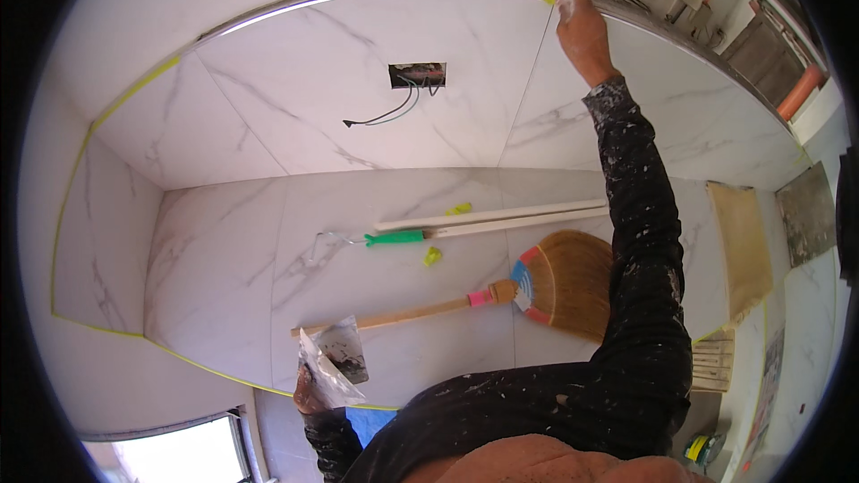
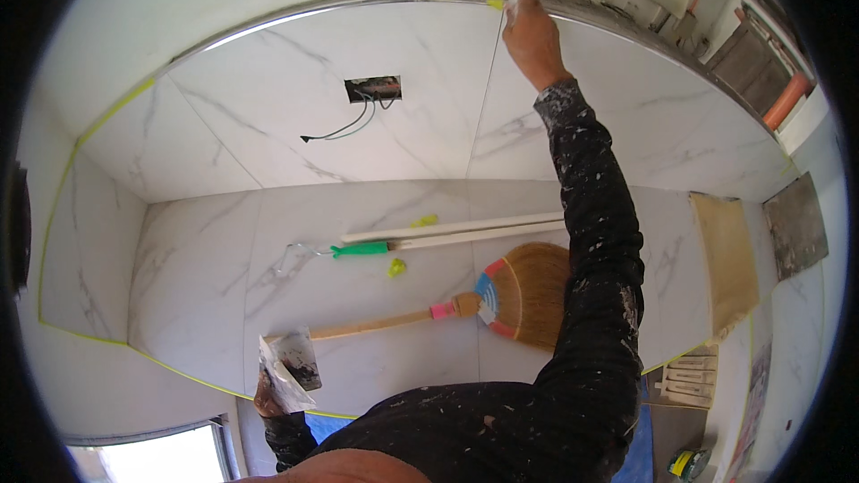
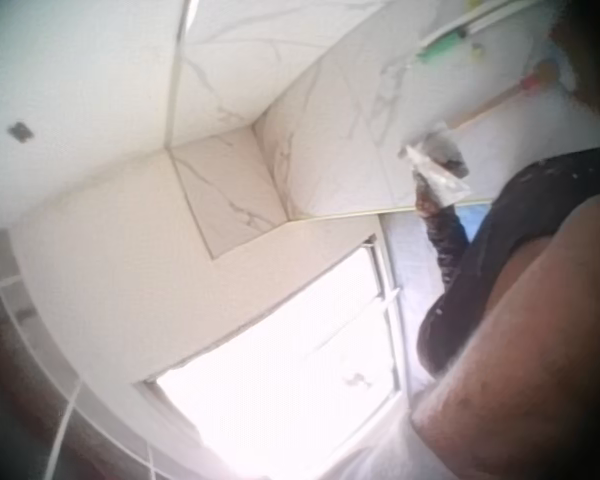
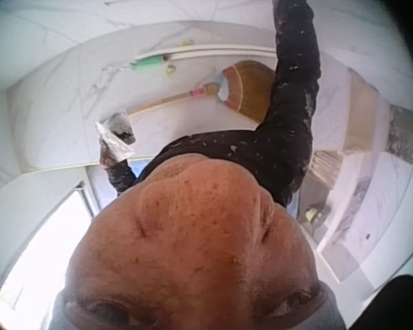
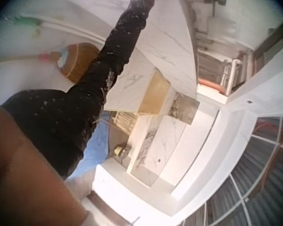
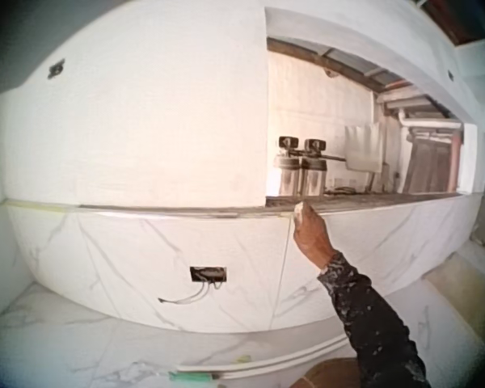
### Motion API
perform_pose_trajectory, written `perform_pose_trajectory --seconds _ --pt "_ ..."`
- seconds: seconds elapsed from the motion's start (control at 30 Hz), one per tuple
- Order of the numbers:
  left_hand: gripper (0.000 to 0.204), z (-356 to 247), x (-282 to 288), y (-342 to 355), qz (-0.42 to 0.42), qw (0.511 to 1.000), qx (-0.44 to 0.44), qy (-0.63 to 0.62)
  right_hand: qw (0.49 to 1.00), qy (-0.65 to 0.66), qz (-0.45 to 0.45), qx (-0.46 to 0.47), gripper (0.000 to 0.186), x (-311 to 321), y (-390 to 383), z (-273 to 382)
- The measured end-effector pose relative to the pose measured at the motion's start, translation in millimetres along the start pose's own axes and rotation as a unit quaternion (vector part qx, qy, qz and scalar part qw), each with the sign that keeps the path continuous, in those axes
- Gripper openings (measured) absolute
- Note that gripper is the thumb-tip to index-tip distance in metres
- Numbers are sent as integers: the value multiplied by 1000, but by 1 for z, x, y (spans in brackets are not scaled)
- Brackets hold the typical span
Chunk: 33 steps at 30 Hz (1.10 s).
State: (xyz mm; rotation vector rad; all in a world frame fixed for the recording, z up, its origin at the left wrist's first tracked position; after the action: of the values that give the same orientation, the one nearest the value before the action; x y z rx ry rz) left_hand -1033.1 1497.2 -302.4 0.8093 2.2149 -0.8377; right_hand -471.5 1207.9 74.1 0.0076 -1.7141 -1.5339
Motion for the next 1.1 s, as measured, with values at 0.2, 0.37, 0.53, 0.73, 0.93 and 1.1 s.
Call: perform_pose_trajectory --seconds 0.2,0.37,0.53,0.73,0.93,1.1 --pt "52 2 -13 -2 11 1000 10 -18 802 570 -87 -155 15 37 42 -69" --pt "53 4 -26 -1 26 999 21 4 913 372 3 -168 17 28 6 -84" --pt "55 0 -29 -6 2 1000 8 9 995 10 68 -77 28 4 -40 -53" --pt "54 -4 -31 -7 10 999 0 34 991 -82 31 99 32 -3 -41 -22" --pt "55 -1 -17 -4 -14 999 3 48 984 -96 38 146 30 -7 -37 -24" --pt "56 0 -21 -3 18 1000 8 18 974 -115 68 182 29 -10 -34 -22"
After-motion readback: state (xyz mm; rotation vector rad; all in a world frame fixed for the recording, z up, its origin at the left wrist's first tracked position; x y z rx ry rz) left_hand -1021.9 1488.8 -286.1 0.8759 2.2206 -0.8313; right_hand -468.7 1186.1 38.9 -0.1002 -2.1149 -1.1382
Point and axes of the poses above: each hand's wrist, its own y-axis towards the middle knuckle, its own x-axis out of the back of the hand, z = x × y, the point moved 9 cm from there along y, towards the middle knuckle, and after that the axes turned 3 degrees about -y, right-handed, at the moved point
